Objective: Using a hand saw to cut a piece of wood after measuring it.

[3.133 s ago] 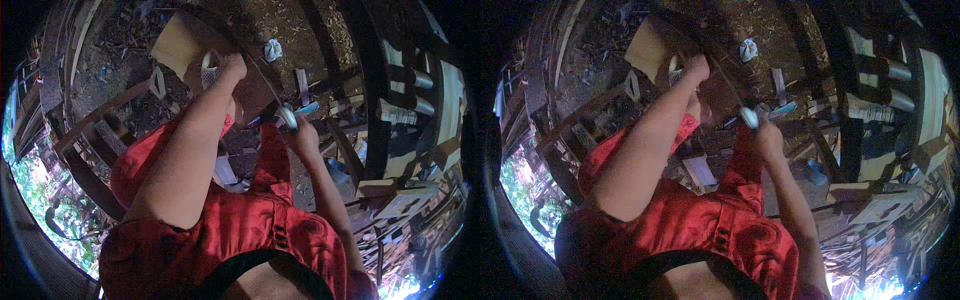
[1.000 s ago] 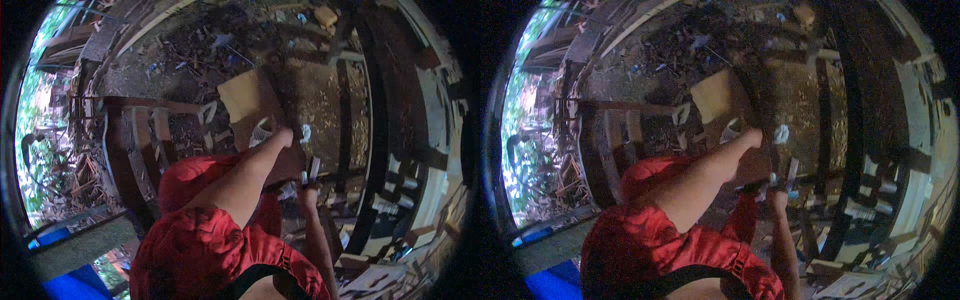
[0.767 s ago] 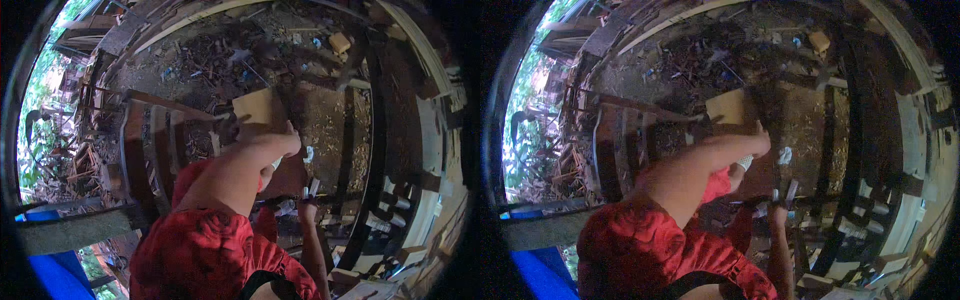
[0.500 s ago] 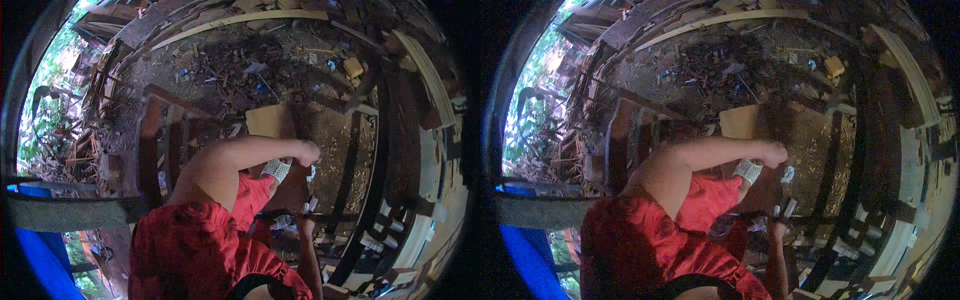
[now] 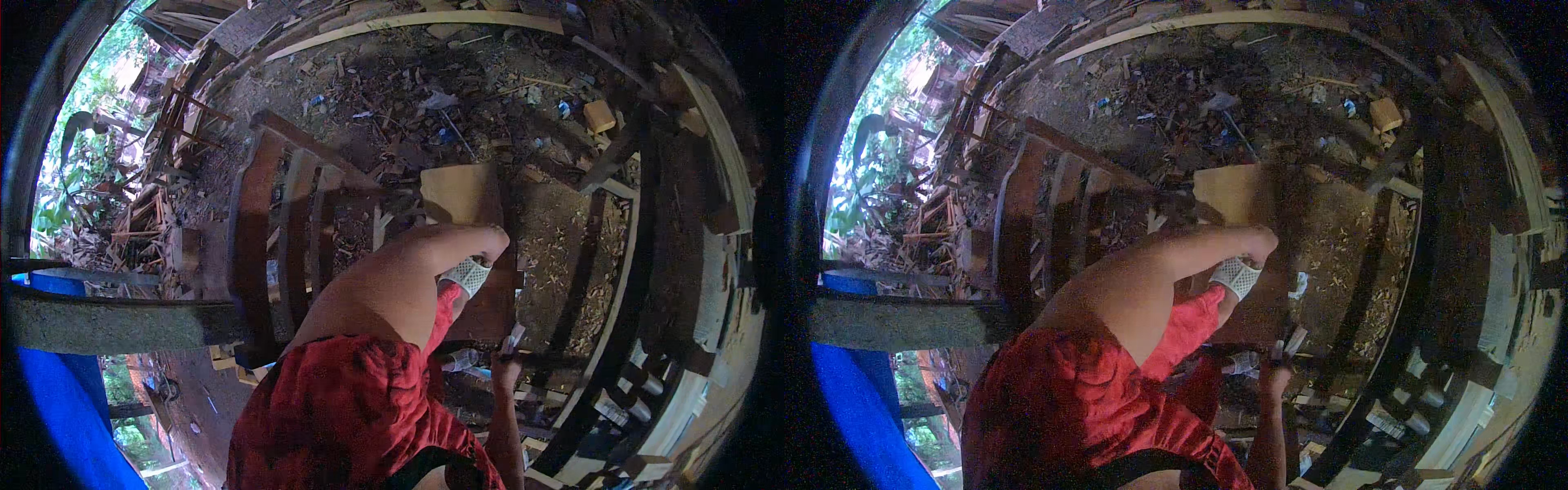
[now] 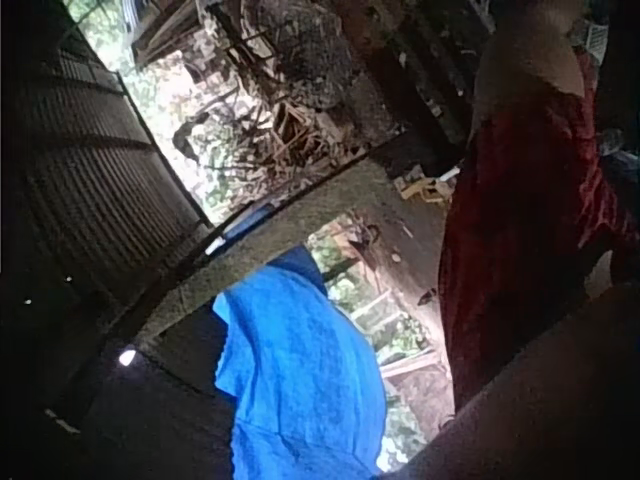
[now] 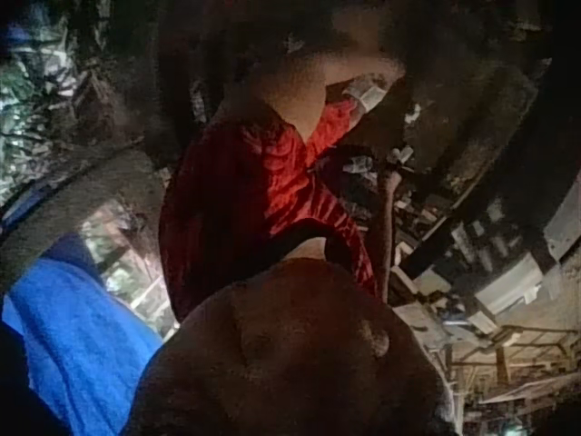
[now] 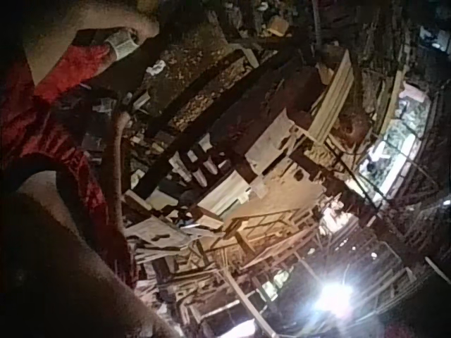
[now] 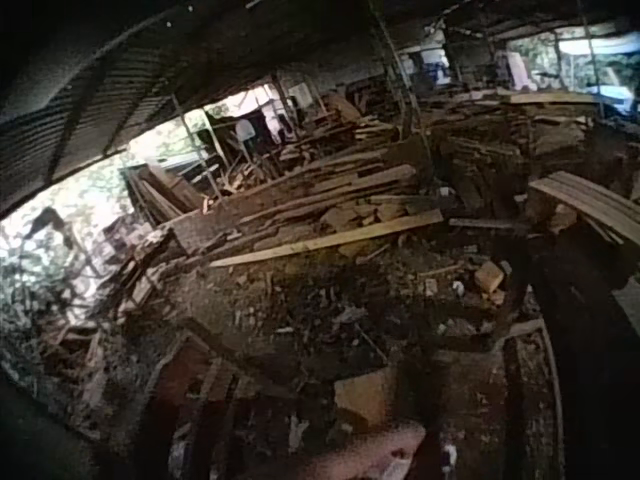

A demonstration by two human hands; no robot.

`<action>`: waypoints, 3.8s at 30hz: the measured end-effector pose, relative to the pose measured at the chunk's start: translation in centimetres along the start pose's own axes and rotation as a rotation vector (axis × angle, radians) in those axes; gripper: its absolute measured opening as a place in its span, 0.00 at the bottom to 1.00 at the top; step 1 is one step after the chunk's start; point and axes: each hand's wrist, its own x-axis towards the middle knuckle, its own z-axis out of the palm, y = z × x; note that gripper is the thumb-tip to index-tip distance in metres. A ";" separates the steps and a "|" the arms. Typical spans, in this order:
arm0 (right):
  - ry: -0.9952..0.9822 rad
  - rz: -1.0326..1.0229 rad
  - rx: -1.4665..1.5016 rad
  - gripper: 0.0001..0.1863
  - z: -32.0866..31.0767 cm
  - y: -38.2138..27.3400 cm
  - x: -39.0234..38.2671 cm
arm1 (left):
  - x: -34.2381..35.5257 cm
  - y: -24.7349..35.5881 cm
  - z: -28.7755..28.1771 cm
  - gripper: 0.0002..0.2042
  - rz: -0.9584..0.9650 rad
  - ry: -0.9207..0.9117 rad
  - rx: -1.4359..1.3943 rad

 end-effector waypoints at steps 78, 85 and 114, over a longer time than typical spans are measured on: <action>-0.069 0.205 -0.172 0.12 -7.0 -1.0 -10.3 | 1.4 8.0 6.4 0.13 -0.310 0.139 0.254; -0.131 0.276 -0.165 0.18 -6.9 -2.8 -10.2 | 2.2 7.4 5.2 0.17 -0.345 -0.024 0.133; -0.011 0.085 -0.213 0.14 -6.7 -3.7 -10.1 | 1.9 8.0 3.7 0.30 -0.401 0.002 0.138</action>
